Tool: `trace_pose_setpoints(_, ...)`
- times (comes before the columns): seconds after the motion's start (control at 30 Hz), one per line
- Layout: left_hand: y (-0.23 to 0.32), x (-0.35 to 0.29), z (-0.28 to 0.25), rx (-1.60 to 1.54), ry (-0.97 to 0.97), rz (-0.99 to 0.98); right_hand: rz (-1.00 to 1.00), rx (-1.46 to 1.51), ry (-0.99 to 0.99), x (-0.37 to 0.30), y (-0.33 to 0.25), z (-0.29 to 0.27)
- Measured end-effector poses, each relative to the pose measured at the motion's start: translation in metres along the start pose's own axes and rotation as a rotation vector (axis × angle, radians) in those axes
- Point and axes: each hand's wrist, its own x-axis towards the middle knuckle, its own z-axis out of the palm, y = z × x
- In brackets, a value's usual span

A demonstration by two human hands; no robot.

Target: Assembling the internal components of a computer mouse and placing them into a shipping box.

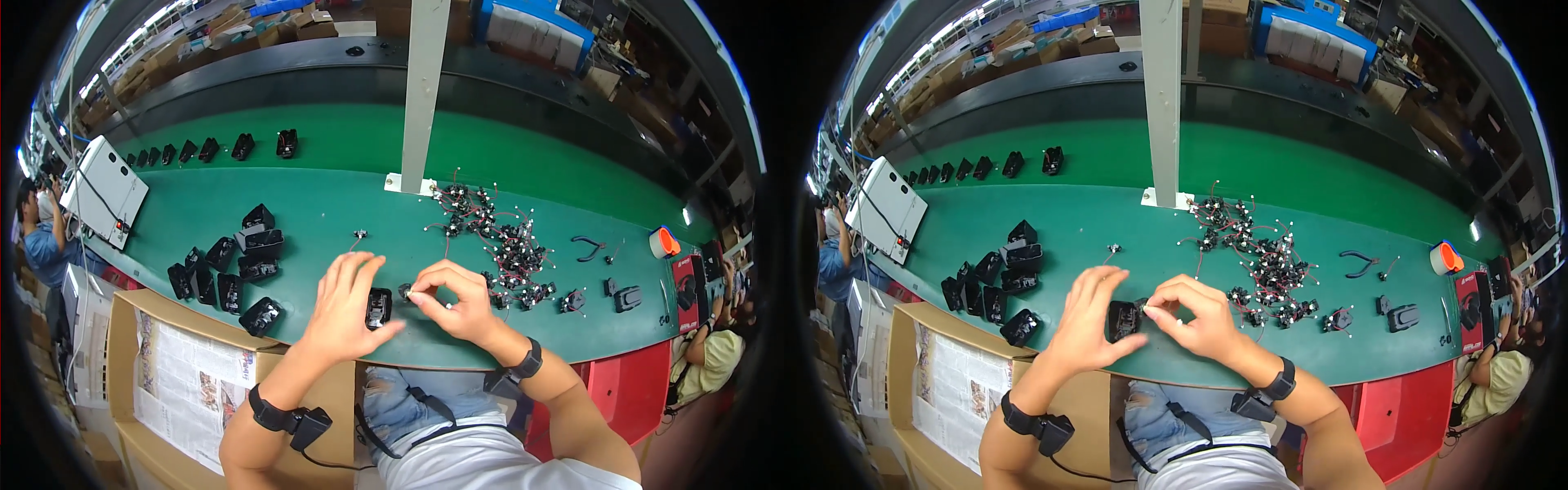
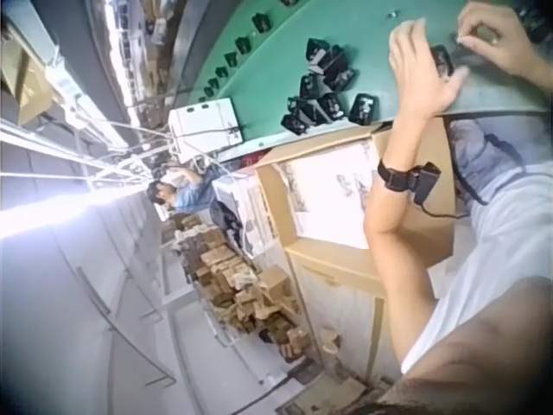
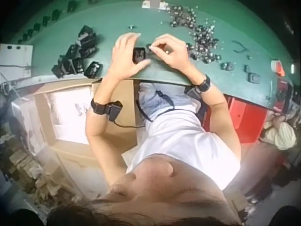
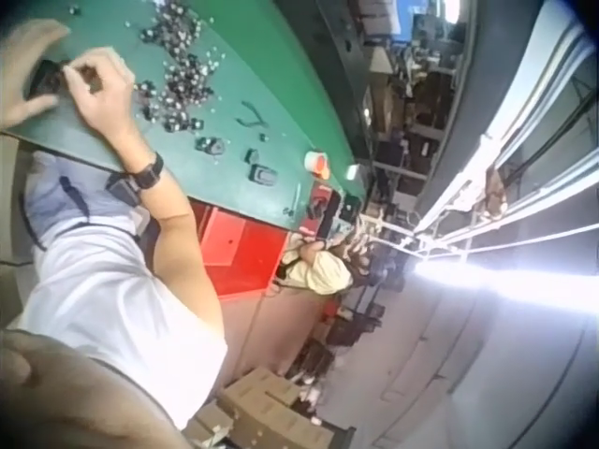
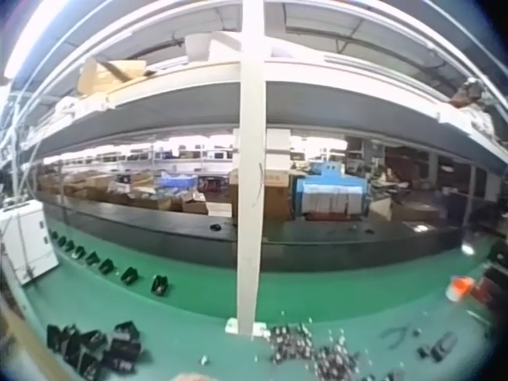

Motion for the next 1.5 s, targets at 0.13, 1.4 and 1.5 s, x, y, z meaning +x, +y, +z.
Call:
trace_pose_setpoints(0.13,-0.018,-0.008,0.002,0.184,-0.308,-0.048,-0.175,-0.127,-0.034,0.002,0.000,0.002)
trace_pose_setpoints(1.4,0.011,0.006,-0.008,-0.179,0.035,0.076,0.283,0.532,-0.215,-0.008,-0.002,0.002)
trace_pose_setpoints(1.5,0.008,0.002,-0.007,-0.008,0.090,0.127,0.498,0.877,-0.286,-0.006,-0.005,-0.001)
